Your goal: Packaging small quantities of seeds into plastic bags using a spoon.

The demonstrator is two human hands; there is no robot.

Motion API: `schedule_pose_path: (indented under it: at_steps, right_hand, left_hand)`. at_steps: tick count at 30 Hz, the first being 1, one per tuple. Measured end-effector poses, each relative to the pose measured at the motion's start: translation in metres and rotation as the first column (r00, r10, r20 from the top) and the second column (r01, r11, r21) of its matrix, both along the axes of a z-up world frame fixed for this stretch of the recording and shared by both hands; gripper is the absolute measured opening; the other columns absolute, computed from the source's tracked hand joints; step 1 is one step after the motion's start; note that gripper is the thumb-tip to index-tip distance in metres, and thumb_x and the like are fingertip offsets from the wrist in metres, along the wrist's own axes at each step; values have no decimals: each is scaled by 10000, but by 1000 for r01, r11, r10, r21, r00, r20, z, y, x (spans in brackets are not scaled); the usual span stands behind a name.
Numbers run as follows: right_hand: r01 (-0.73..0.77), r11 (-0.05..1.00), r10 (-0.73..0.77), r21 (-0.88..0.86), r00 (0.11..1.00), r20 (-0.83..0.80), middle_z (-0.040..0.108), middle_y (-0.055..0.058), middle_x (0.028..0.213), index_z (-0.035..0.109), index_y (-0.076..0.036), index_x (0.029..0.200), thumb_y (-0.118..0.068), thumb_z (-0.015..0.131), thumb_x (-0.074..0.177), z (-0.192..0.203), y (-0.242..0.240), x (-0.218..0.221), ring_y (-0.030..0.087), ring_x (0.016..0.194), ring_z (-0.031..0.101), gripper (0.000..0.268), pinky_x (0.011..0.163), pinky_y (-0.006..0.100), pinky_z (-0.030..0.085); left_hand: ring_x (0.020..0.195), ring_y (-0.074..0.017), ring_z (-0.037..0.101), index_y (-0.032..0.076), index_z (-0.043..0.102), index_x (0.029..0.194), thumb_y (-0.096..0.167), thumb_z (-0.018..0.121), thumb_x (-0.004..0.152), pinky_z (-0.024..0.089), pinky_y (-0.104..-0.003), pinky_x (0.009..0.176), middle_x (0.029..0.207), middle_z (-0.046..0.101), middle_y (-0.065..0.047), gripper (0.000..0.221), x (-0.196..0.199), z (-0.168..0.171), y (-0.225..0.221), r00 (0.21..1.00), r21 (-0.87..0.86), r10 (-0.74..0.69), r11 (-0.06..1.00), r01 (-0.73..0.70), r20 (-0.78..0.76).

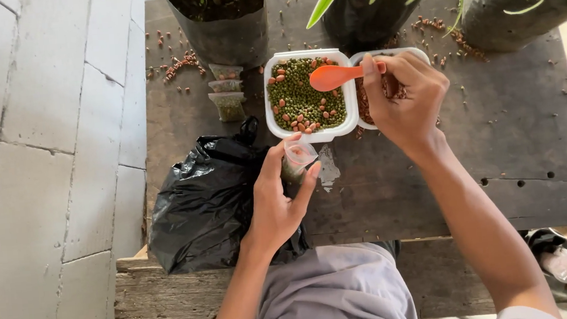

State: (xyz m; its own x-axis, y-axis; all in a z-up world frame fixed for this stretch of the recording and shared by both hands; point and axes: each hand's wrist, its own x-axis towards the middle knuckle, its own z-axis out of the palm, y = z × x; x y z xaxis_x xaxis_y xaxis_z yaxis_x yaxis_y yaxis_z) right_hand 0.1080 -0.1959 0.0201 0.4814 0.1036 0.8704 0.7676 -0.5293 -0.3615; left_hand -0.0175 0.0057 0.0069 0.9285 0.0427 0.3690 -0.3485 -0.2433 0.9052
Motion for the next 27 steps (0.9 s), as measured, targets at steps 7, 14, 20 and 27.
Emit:
schedule_pose_path:
  at_steps: [7,14,20,27]
  right_hand:
    - [37,996,-36,-77,999,16,584,71,658,775,-5,857,45,788,1012,-10,2,0,223,532,534,164,564,297,483]
    - [-11,997,28,73,973,-231,509,59,542,757,-2,842,-22,768,1073,-5,4,-6,104,534,433,233,523,276,430]
    - [9,975,69,224,937,-342,627,85,607,759,13,858,-28,722,1110,2,1,-8,81,576,470,259,554,252,432]
    - [-199,938,275,283,924,-264,631,150,627,684,71,813,-4,653,1128,11,2,-14,117,530,456,324,557,266,444]
  left_hand:
    - [1152,-368,686,17,566,1398,79,678,1001,534,-503,993,1196,680,-195,417,1,-12,3,1000,-13,3,1000,-3,-11]
    - [1140,-335,681,39,561,1416,150,696,1003,526,-505,1005,1205,673,-190,449,1,-22,4,999,-12,-1,1000,1,-35]
    - [1026,-288,722,52,576,1407,214,693,1018,561,-463,941,1063,694,-171,437,2,-19,3,998,9,14,1000,-13,-59]
    - [1022,-327,725,60,577,1410,231,707,1011,561,-469,917,1046,691,-187,453,0,-19,2,998,26,-2,1000,4,-68]
